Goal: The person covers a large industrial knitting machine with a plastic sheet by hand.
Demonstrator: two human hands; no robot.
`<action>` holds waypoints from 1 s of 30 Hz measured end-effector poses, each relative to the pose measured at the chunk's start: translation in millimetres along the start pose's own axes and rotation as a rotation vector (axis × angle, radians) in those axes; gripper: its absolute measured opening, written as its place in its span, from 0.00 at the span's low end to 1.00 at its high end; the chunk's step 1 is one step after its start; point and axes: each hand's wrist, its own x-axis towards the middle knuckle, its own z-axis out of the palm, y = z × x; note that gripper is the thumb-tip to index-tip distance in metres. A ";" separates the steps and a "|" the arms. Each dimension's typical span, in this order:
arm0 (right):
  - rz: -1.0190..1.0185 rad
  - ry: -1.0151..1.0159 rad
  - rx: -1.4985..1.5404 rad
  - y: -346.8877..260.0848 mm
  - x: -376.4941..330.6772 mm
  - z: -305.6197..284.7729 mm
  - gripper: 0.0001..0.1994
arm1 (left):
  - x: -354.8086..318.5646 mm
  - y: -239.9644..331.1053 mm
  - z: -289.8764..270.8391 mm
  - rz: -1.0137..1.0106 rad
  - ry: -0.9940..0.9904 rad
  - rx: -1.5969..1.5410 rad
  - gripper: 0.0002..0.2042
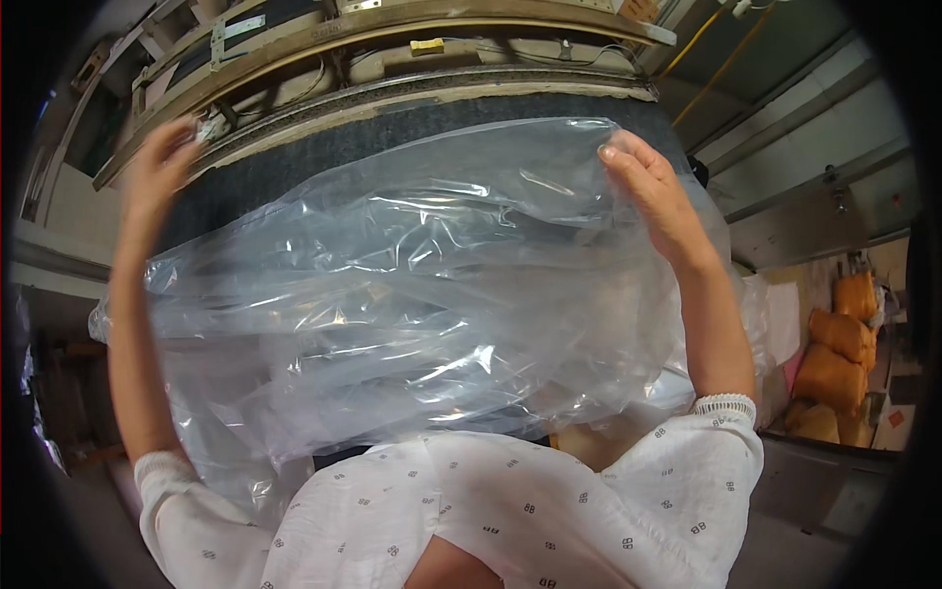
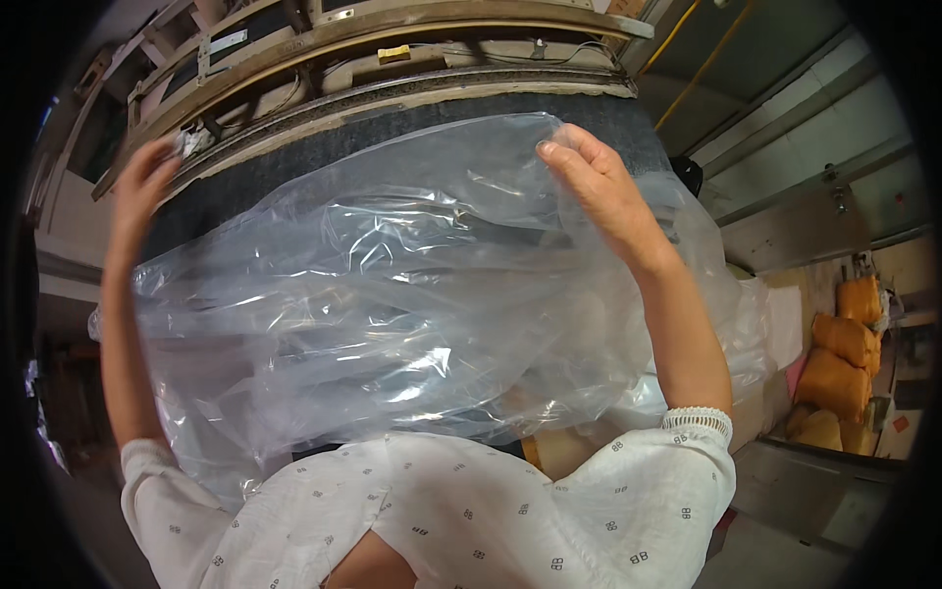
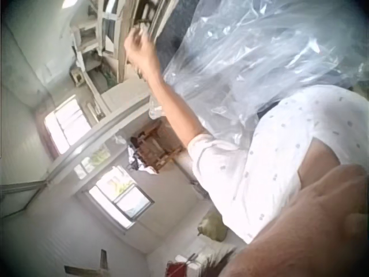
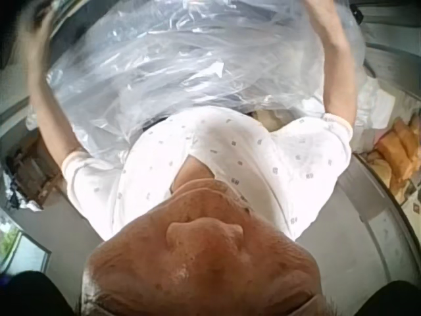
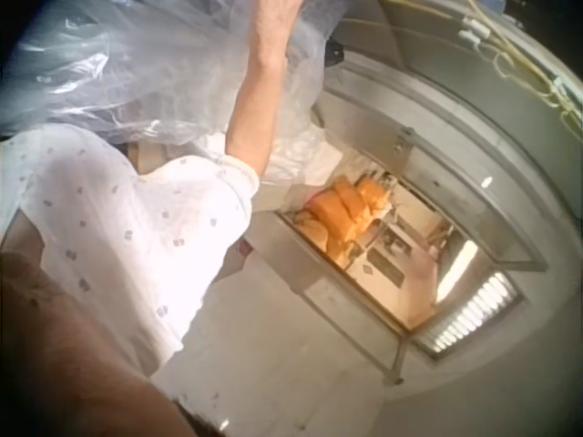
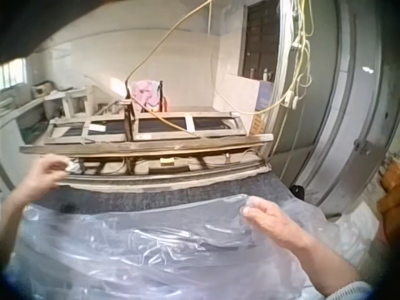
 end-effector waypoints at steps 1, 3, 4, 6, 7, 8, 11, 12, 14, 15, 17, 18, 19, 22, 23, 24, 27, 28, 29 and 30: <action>0.000 0.020 -0.004 1.7 -4.9 -5.0 0.09 | -6.8 69.6 61.3 0.300 -0.043 0.165 0.20; -0.108 -0.038 -0.022 1.7 -13.8 -3.7 0.07 | -32.2 139.0 139.1 0.608 -0.020 0.037 0.22; -0.152 -0.033 -0.053 -3.3 -13.9 5.0 0.07 | -40.8 161.7 163.6 0.626 -0.061 -0.058 0.21; -0.278 -0.079 -0.103 -11.9 -17.7 1.3 0.08 | -58.2 197.3 198.2 0.131 -0.480 -0.626 0.10; -0.399 -0.138 -0.157 -15.7 -17.2 -6.4 0.09 | -59.7 194.9 202.8 0.142 -0.493 -0.624 0.10; -0.446 -0.156 -0.210 -16.4 -18.3 -23.4 0.10 | -62.1 183.2 208.9 0.232 -0.350 -0.656 0.09; -0.197 -0.116 -0.747 38.7 -34.1 -72.2 0.09 | -88.3 155.2 192.9 0.291 -0.113 -0.442 0.06; -0.218 -0.104 -0.963 71.9 -32.2 -74.0 0.08 | -95.2 128.4 186.0 0.272 -0.048 -0.402 0.06; -0.261 -0.082 -1.188 113.0 -36.7 -66.4 0.07 | -115.2 63.2 149.3 0.132 0.004 -0.314 0.06; -0.325 -0.024 -1.145 115.0 -36.6 -50.7 0.06 | -125.5 24.5 119.1 0.114 0.119 -0.258 0.06; -0.417 0.025 -1.110 114.1 -33.8 -18.7 0.05 | -164.4 -37.6 31.5 -0.011 0.314 -0.130 0.07; -0.419 -0.044 -1.117 107.8 -34.7 -2.9 0.07 | -187.4 -54.1 -16.3 -0.092 0.365 0.083 0.09; -0.409 -0.119 -1.058 111.2 -36.2 10.5 0.07 | -215.8 -84.6 -78.1 -0.200 0.461 0.233 0.11; -0.267 -0.442 -0.862 110.9 -60.2 41.7 0.06 | -304.6 -111.4 -233.9 -0.260 0.736 0.539 0.16; -0.189 -0.649 -0.688 115.3 -65.2 49.1 0.05 | -342.7 -156.9 -309.6 -0.235 0.832 0.533 0.16; -0.186 -0.653 -0.686 120.1 -67.8 52.0 0.05 | -347.8 -178.0 -345.2 -0.239 0.828 0.535 0.16; -0.167 -0.532 -1.000 154.9 -92.3 25.6 0.06 | -341.6 -220.5 -413.1 -0.179 0.750 0.741 0.16; -0.203 -0.394 -1.005 179.8 -101.3 -1.0 0.09 | -331.1 -227.5 -415.9 -0.151 0.719 0.802 0.16; -0.089 -0.346 -1.021 184.6 -105.6 -26.2 0.11 | -335.8 -237.2 -420.6 -0.132 0.697 0.869 0.16; 0.186 -0.204 -0.962 231.4 -117.3 -68.9 0.12 | -297.7 -242.9 -379.5 -0.252 0.617 0.880 0.16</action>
